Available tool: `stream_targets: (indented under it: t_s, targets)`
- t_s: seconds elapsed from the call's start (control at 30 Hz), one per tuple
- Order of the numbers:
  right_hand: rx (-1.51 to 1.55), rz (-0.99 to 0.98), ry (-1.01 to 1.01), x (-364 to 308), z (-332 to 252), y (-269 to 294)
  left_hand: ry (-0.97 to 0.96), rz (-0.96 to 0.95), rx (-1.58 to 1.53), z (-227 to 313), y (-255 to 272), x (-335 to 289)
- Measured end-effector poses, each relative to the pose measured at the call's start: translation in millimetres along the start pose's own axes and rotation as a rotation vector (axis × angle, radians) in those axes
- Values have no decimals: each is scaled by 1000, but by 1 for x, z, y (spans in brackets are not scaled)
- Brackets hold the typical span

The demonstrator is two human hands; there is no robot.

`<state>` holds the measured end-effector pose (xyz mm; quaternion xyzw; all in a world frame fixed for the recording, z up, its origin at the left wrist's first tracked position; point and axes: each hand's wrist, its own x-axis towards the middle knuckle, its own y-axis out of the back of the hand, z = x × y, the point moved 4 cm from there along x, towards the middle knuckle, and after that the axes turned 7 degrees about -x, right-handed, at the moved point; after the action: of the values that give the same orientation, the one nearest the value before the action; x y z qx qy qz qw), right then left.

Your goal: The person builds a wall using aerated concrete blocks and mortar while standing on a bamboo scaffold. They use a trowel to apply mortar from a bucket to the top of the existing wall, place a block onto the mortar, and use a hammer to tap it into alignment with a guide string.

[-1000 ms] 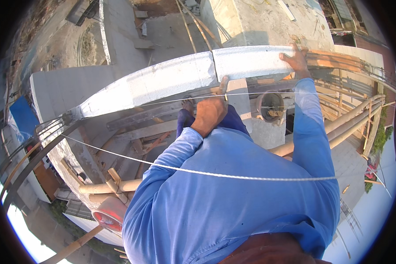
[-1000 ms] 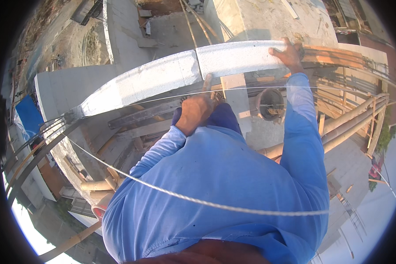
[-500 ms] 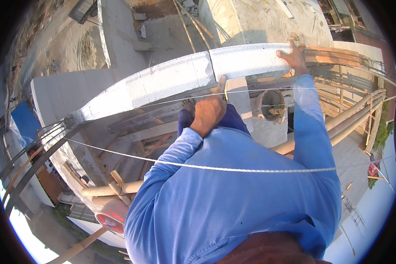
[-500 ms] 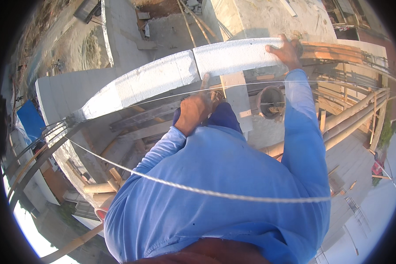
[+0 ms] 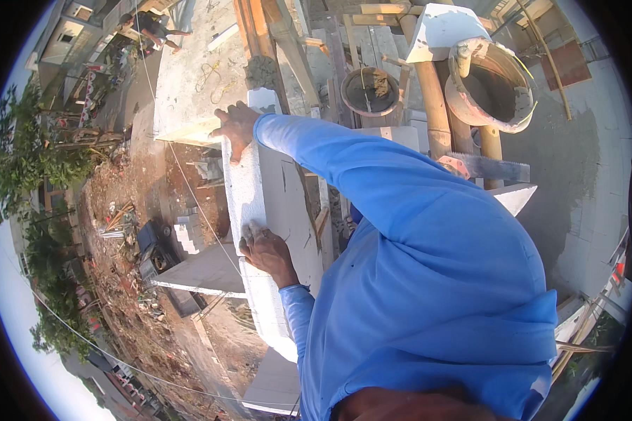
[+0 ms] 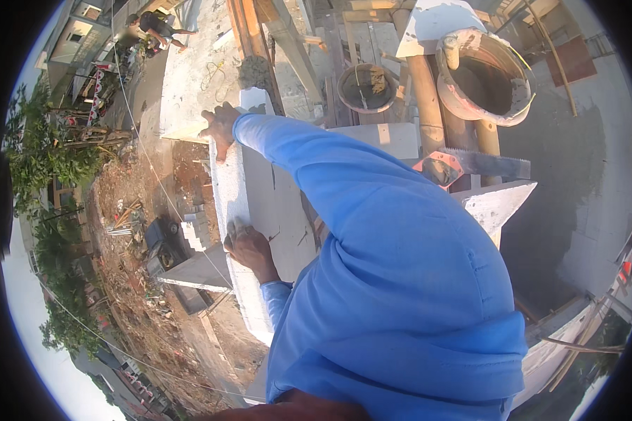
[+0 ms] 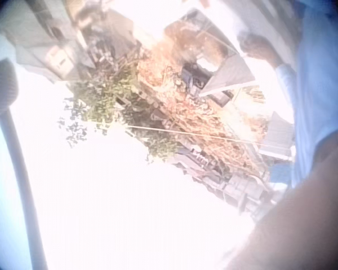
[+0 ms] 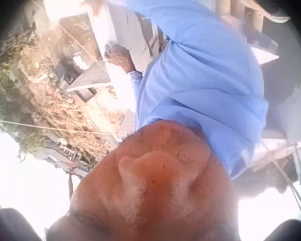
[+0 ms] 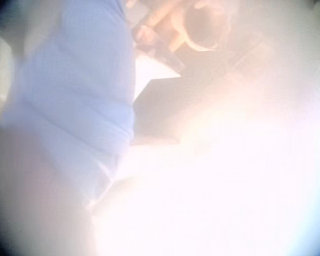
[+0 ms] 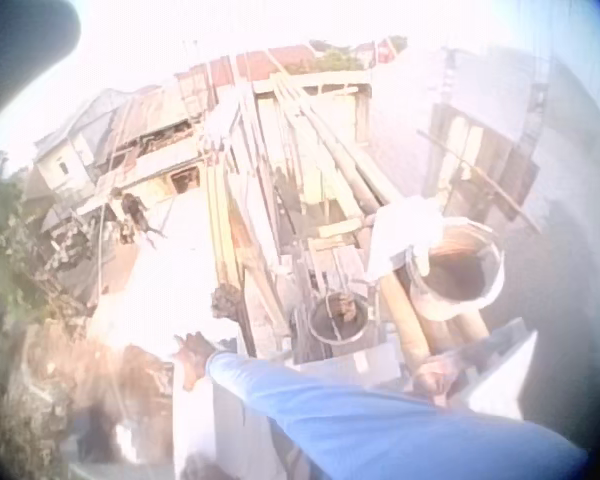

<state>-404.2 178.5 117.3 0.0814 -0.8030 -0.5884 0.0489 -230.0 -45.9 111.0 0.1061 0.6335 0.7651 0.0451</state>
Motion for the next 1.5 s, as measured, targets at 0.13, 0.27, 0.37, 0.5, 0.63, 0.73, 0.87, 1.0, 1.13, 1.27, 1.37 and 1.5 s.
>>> stream_targets:
  t_s: [0.13,0.27,0.37,0.5,0.63,0.73,0.87,1.0,1.13,1.27,1.37,1.5]
  targets:
    - [10,100,-61,-19,9,-3,27,-133,86,10,6,0]
    - [15,143,-82,-21,8,-7,38,-192,121,9,6,0]
    - [-26,162,-54,-8,8,-5,31,-86,145,6,1,-1]
    - [-43,66,7,3,5,-1,47,-49,71,14,1,-28]
    - [-83,105,74,12,22,12,259,-176,-233,14,21,-77]
    - [-22,91,221,28,-6,-13,686,-150,-376,-24,-26,-166]
    - [-41,-29,40,27,-2,-32,1105,129,-588,-13,-49,-305]
    - [-122,-94,-1,30,12,-33,1611,412,-539,45,-81,-398]
    - [-219,-80,75,54,25,-36,1900,506,-563,95,-81,-414]
    - [-296,-93,135,70,13,-42,1973,617,-492,133,-96,-426]
    - [-350,-101,147,80,15,-42,2060,639,-509,144,-88,-450]
    - [-390,-105,159,87,23,-39,2196,848,-283,174,-71,-499]
